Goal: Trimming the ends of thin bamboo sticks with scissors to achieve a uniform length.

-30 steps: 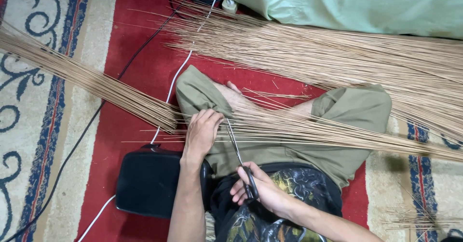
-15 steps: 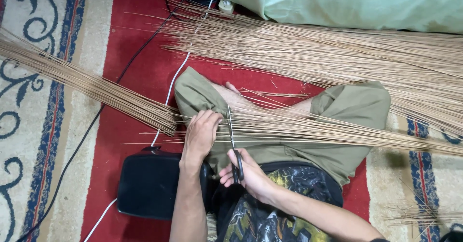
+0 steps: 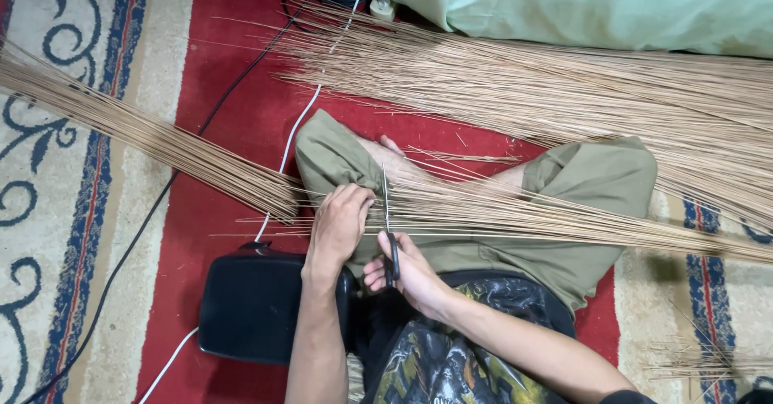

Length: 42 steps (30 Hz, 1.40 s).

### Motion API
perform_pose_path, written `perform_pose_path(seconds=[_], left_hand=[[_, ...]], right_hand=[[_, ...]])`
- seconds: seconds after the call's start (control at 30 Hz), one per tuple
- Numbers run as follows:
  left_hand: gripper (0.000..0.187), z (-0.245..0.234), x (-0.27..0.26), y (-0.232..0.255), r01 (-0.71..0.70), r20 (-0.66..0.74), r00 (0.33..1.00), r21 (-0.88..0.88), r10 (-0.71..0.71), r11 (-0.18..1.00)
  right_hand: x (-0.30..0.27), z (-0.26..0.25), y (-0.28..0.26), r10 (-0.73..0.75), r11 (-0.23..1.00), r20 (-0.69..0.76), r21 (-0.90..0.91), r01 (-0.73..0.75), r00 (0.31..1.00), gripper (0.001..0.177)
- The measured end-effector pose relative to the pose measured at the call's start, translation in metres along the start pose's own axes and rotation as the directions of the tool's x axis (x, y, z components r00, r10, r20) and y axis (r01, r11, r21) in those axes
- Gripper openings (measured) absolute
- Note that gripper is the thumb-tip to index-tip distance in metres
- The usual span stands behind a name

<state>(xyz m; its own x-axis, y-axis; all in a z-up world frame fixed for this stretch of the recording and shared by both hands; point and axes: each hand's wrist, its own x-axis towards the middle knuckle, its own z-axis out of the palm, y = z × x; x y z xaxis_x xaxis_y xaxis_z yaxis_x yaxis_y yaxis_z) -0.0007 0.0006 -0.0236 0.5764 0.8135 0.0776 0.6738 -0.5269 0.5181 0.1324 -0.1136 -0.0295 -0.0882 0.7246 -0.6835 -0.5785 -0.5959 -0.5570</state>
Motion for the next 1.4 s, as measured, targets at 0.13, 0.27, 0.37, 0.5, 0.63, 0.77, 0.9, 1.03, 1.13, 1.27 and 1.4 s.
perform_pose_path(seconds=[0.13,0.27,0.37,0.5,0.63,0.77,0.9,1.03,1.13,1.27,1.4], left_hand=[[0.014,-0.002,0.000,0.002,-0.001,0.008,1.000,0.013,0.001,1.000],[0.015,-0.002,0.000,0.001,-0.004,0.015,1.000,0.028,0.003,1.000],[0.015,-0.001,0.001,0.000,-0.002,0.021,1.000,0.039,0.001,0.999],[0.017,-0.003,0.000,0.002,-0.015,0.015,1.000,0.045,0.015,0.999],[0.017,-0.004,0.000,0.002,-0.024,0.012,1.000,0.052,0.023,0.998],[0.018,-0.006,0.000,0.004,-0.030,-0.005,1.000,0.045,0.030,0.999],[0.019,-0.006,0.000,0.005,-0.048,-0.019,0.999,0.052,0.049,0.997],[0.020,-0.004,0.000,0.003,-0.050,-0.022,0.998,0.052,0.051,0.997],[0.020,-0.002,0.000,0.001,-0.053,-0.030,0.998,0.048,0.054,0.997],[0.021,-0.002,0.000,0.000,-0.052,-0.028,0.998,0.047,0.053,0.998],[0.021,-0.001,0.000,-0.001,-0.046,-0.023,0.999,0.055,0.048,0.997]], right_hand=[[0.004,-0.001,0.004,0.007,1.000,-0.005,0.003,-0.007,1.000,0.054],[0.006,-0.002,0.003,0.004,1.000,-0.007,0.000,-0.004,1.000,0.055],[0.006,-0.001,0.003,0.002,1.000,-0.009,0.004,-0.002,1.000,0.055],[0.007,-0.001,0.008,-0.011,1.000,-0.012,0.005,0.011,1.000,0.052],[0.006,0.000,0.011,-0.030,1.000,-0.011,-0.001,0.030,0.999,0.049],[0.003,0.002,0.009,-0.058,0.998,-0.017,-0.021,0.057,0.998,0.045],[-0.002,0.003,0.008,-0.080,0.996,-0.028,-0.035,0.079,0.996,0.045],[-0.001,0.002,0.012,-0.085,0.996,-0.033,-0.044,0.084,0.996,0.044],[-0.001,0.001,0.013,-0.094,0.995,-0.037,-0.049,0.092,0.995,0.044],[-0.003,0.003,0.010,-0.104,0.993,-0.042,-0.065,0.101,0.994,0.043],[-0.008,0.007,0.009,-0.117,0.990,-0.049,-0.080,0.113,0.992,0.039]])
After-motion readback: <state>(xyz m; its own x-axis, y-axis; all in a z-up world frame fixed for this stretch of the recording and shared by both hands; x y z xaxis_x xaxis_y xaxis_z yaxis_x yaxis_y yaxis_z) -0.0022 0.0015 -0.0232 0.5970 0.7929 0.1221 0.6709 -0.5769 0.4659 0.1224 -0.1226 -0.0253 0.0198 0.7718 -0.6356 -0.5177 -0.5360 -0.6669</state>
